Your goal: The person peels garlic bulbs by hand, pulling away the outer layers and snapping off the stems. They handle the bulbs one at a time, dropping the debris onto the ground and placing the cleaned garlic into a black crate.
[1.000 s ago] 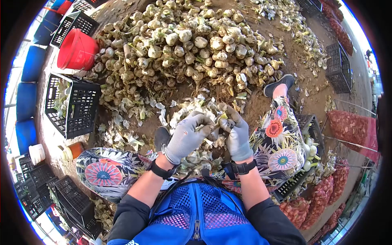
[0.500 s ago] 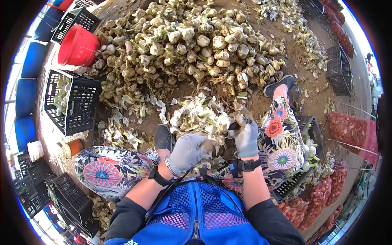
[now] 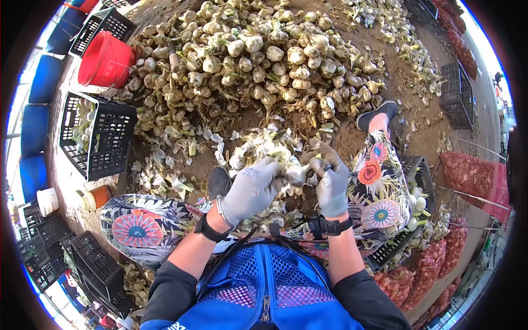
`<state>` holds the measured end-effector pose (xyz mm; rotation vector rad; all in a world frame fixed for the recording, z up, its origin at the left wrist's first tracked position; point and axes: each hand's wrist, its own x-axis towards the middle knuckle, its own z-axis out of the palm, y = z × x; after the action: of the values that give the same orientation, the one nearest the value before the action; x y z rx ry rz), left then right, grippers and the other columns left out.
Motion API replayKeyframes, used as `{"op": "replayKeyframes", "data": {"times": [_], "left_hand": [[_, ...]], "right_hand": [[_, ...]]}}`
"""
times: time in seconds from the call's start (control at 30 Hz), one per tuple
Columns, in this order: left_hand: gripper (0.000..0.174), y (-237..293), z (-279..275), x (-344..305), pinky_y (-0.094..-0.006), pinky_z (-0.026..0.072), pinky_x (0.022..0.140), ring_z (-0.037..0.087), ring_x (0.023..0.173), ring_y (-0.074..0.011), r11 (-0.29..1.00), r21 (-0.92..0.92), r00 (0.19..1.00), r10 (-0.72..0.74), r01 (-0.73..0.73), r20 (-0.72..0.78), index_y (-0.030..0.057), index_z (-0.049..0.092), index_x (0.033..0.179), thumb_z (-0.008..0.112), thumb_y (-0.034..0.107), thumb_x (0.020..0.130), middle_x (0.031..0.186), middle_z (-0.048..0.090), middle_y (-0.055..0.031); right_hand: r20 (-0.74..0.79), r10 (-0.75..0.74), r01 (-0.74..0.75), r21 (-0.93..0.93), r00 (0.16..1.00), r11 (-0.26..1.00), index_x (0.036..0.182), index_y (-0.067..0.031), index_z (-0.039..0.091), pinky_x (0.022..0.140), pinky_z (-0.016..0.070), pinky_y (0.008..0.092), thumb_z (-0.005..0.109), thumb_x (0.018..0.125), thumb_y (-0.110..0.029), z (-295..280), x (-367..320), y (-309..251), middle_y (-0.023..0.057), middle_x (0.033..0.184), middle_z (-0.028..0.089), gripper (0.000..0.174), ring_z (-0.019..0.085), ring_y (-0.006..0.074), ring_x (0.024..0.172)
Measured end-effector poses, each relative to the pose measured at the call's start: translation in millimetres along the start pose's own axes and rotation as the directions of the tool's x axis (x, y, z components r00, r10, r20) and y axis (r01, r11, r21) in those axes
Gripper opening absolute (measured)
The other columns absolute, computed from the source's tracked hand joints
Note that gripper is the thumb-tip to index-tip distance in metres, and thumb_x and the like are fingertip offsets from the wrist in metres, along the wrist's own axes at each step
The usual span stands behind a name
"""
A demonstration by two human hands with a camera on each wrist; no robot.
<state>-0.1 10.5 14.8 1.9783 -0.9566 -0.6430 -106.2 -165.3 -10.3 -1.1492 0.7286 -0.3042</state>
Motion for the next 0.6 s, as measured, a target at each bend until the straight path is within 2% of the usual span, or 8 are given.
{"op": "replayKeyframes", "data": {"times": [0.13,0.2,0.27,0.33,0.37,0.5,0.53,0.6], "left_hand": [[0.012,-12,16,-23,-0.0433,0.0503,0.072,0.063,0.087,-0.0365,0.995,0.093,0.980,0.022,-0.041,0.199,0.0048,0.063,0.094,0.065,0.015,0.089,0.089,0.060,-0.0152],[0.023,-31,28,-31,-0.0443,0.0508,0.075,0.063,0.088,-0.0369,0.924,0.381,0.906,-0.178,0.020,0.385,0.0044,0.064,0.095,0.062,0.027,0.092,0.091,0.061,-0.0162],[0.034,-28,25,-26,-0.0456,0.0502,0.079,0.063,0.091,-0.0390,0.863,0.498,0.910,-0.274,0.089,0.312,0.0039,0.066,0.096,0.059,0.038,0.095,0.092,0.062,-0.0188],[0.040,-24,20,-18,-0.0459,0.0497,0.079,0.064,0.091,-0.0400,0.980,0.082,0.975,-0.191,0.182,0.115,0.0017,0.066,0.098,0.060,0.041,0.095,0.096,0.062,-0.0219],[0.042,-26,23,-12,-0.0436,0.0499,0.077,0.064,0.088,-0.0396,0.995,0.033,0.994,-0.101,0.100,0.050,0.0000,0.066,0.099,0.061,0.041,0.095,0.093,0.064,-0.0220],[0.026,-6,29,1,-0.0405,0.0492,0.068,0.064,0.073,-0.0336,0.967,-0.217,0.988,-0.148,0.136,-0.039,0.0003,0.066,0.092,0.060,0.026,0.096,0.079,0.066,-0.0169],[0.026,-6,26,0,-0.0405,0.0492,0.068,0.064,0.073,-0.0336,0.966,-0.218,0.988,-0.148,0.136,-0.038,0.0003,0.066,0.092,0.060,0.026,0.096,0.079,0.066,-0.0169],[0.024,-7,16,-5,-0.0354,0.0476,0.066,0.060,0.071,-0.0177,0.806,-0.494,0.943,-0.240,0.327,0.231,-0.0002,0.066,0.092,0.057,0.021,0.096,0.074,0.064,-0.0093]], "right_hand": [[-0.188,0.099,-0.047,0.267,0.977,0.963,0.125,0.0009,0.060,0.059,0.0480,0.0216,0.061,0.091,0.001,-22,12,21,0.0128,0.089,0.071,0.033,0.063,0.0130,0.062],[-0.185,0.127,-0.051,0.366,0.975,0.929,0.124,0.0002,0.059,0.057,0.0477,0.0210,0.059,0.093,0.001,-23,14,20,0.0146,0.089,0.070,0.031,0.063,0.0135,0.064],[-0.223,0.206,-0.073,0.492,0.953,0.868,0.124,-0.0002,0.058,0.058,0.0483,0.0215,0.059,0.093,0.001,-28,18,25,0.0147,0.089,0.070,0.031,0.063,0.0135,0.066],[-0.196,0.196,-0.086,0.464,0.961,0.882,0.123,-0.0005,0.058,0.058,0.0486,0.0217,0.059,0.093,0.000,-25,13,28,0.0145,0.089,0.070,0.029,0.063,0.0133,0.068],[-0.165,0.187,-0.098,0.435,0.969,0.895,0.122,-0.0009,0.059,0.058,0.0489,0.0219,0.060,0.094,-0.001,-19,10,28,0.0142,0.090,0.070,0.028,0.063,0.0131,0.069],[-0.046,0.218,-0.180,0.415,0.975,0.892,0.130,-0.0037,0.055,0.083,0.0558,0.0340,0.058,0.099,-0.012,8,1,35,0.0093,0.104,0.068,0.032,0.066,0.0187,0.092],[-0.047,0.218,-0.180,0.414,0.975,0.892,0.130,-0.0037,0.055,0.083,0.0558,0.0340,0.058,0.099,-0.012,8,0,31,0.0093,0.104,0.068,0.032,0.066,0.0187,0.092],[0.076,0.280,-0.278,0.513,0.957,0.812,0.132,-0.0029,0.054,0.086,0.0565,0.0383,0.057,0.100,-0.016,8,0,22,0.0103,0.109,0.067,0.035,0.067,0.0209,0.097]]}}
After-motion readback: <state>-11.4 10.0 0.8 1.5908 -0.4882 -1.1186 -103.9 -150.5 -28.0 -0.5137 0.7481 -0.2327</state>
